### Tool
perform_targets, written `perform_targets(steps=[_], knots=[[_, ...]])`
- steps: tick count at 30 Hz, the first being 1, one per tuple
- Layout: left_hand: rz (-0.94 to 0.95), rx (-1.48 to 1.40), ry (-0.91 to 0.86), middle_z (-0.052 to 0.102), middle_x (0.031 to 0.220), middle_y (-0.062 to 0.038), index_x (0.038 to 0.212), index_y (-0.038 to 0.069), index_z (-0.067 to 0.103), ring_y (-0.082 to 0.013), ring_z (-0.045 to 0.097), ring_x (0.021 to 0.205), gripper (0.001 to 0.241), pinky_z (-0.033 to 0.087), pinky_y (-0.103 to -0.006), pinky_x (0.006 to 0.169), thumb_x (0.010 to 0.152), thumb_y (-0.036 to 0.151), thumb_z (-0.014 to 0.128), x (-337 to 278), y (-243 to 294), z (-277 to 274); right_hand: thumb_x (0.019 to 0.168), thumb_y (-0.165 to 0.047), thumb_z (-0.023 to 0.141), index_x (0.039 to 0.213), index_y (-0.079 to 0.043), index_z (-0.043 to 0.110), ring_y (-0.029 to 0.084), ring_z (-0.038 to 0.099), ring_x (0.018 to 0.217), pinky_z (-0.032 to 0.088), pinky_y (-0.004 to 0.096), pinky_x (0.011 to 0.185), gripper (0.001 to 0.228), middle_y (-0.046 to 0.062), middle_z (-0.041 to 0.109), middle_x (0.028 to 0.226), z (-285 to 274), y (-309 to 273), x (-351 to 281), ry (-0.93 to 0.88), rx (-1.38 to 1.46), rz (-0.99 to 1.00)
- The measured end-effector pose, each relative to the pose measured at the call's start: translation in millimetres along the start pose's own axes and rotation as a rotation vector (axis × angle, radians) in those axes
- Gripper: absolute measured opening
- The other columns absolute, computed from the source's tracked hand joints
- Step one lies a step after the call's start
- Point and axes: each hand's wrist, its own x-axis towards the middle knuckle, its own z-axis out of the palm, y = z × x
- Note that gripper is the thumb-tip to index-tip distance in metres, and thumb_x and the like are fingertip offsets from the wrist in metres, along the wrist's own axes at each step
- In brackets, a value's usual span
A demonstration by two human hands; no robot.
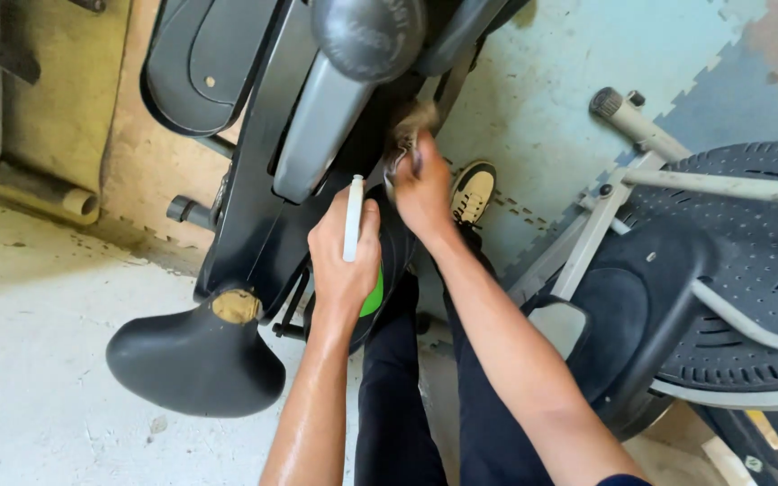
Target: Cleaning and wiping down various gym equipment using a spray bottle and cloth.
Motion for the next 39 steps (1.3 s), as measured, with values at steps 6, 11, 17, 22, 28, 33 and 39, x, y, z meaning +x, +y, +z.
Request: perform_targets(steps=[6, 11, 17, 22, 28, 33, 39], knots=[[0.118, 0.071, 0.011, 0.067, 0.087, -0.024, 0.104, 0.001, 0.065, -0.0481, 0.064, 0.086, 0.020, 0.051, -0.0478, 0.072, 0.099, 0.021, 0.061, -15, -5, -21, 0.081, 0.010, 0.066, 0.129, -0.004, 0.070, 0.043, 0.051, 0.134, 0.044, 0.050, 0.113, 0.050, 0.024, 0.064, 0.141, -2, -62, 10, 0.157, -0.596, -0.776], [0.116, -0.020, 0.018, 0.070, 0.093, -0.023, 0.111, 0.002, 0.066, -0.0451, 0.068, 0.089, 0.023, 0.054, -0.0448, 0.076, 0.098, 0.020, 0.061, -30, -13, -44, 0.090, 0.003, 0.063, 0.135, 0.000, 0.063, 0.038, 0.046, 0.148, 0.043, 0.048, 0.127, 0.046, 0.019, 0.058, 0.148, 35, -14, -9, 0.096, -0.772, -0.799], [0.137, -0.105, 0.052, 0.070, 0.099, -0.024, 0.120, 0.001, 0.064, -0.0440, 0.070, 0.094, 0.028, 0.056, -0.0440, 0.079, 0.099, 0.019, 0.060, -61, -30, -66, 0.092, -0.004, 0.063, 0.137, 0.001, 0.061, 0.042, 0.053, 0.131, 0.048, 0.048, 0.105, 0.045, 0.022, 0.062, 0.137, 44, -16, -104, -0.175, -0.343, -0.723], [0.031, -0.072, 0.023, 0.071, 0.092, -0.022, 0.112, 0.003, 0.068, -0.0430, 0.070, 0.088, 0.022, 0.054, -0.0447, 0.076, 0.098, 0.019, 0.061, -80, -34, -82, 0.095, -0.011, 0.066, 0.114, -0.008, 0.074, 0.034, 0.067, 0.107, 0.056, 0.045, 0.094, 0.021, 0.015, 0.071, 0.117, 3, 37, 24, -0.225, -1.065, -0.716], [-0.021, -0.130, 0.036, 0.071, 0.091, -0.022, 0.114, 0.004, 0.068, -0.0425, 0.071, 0.086, 0.024, 0.055, -0.0440, 0.075, 0.096, 0.018, 0.062, -84, -34, -94, 0.080, -0.007, 0.066, 0.111, -0.003, 0.074, 0.042, 0.059, 0.113, 0.045, 0.052, 0.106, 0.032, 0.019, 0.070, 0.118, 10, -34, 3, 0.104, -0.944, -0.949], [0.102, -0.129, 0.071, 0.072, 0.097, -0.023, 0.115, 0.003, 0.067, -0.0439, 0.070, 0.091, 0.024, 0.054, -0.0449, 0.078, 0.098, 0.017, 0.060, -75, -44, -84, 0.084, -0.010, 0.063, 0.112, -0.005, 0.071, 0.036, 0.062, 0.101, 0.048, 0.051, 0.092, 0.029, 0.015, 0.064, 0.110, 46, -8, -91, -0.185, -0.967, -0.988], [0.036, -0.152, 0.046, 0.072, 0.095, -0.022, 0.119, 0.004, 0.067, -0.0411, 0.071, 0.088, 0.027, 0.055, -0.0431, 0.076, 0.099, 0.020, 0.060, -68, -24, -75, 0.085, -0.013, 0.068, 0.116, -0.009, 0.072, 0.035, 0.061, 0.103, 0.054, 0.041, 0.085, 0.031, 0.011, 0.068, 0.122, 19, 0, -46, -0.352, -0.790, -1.055]])
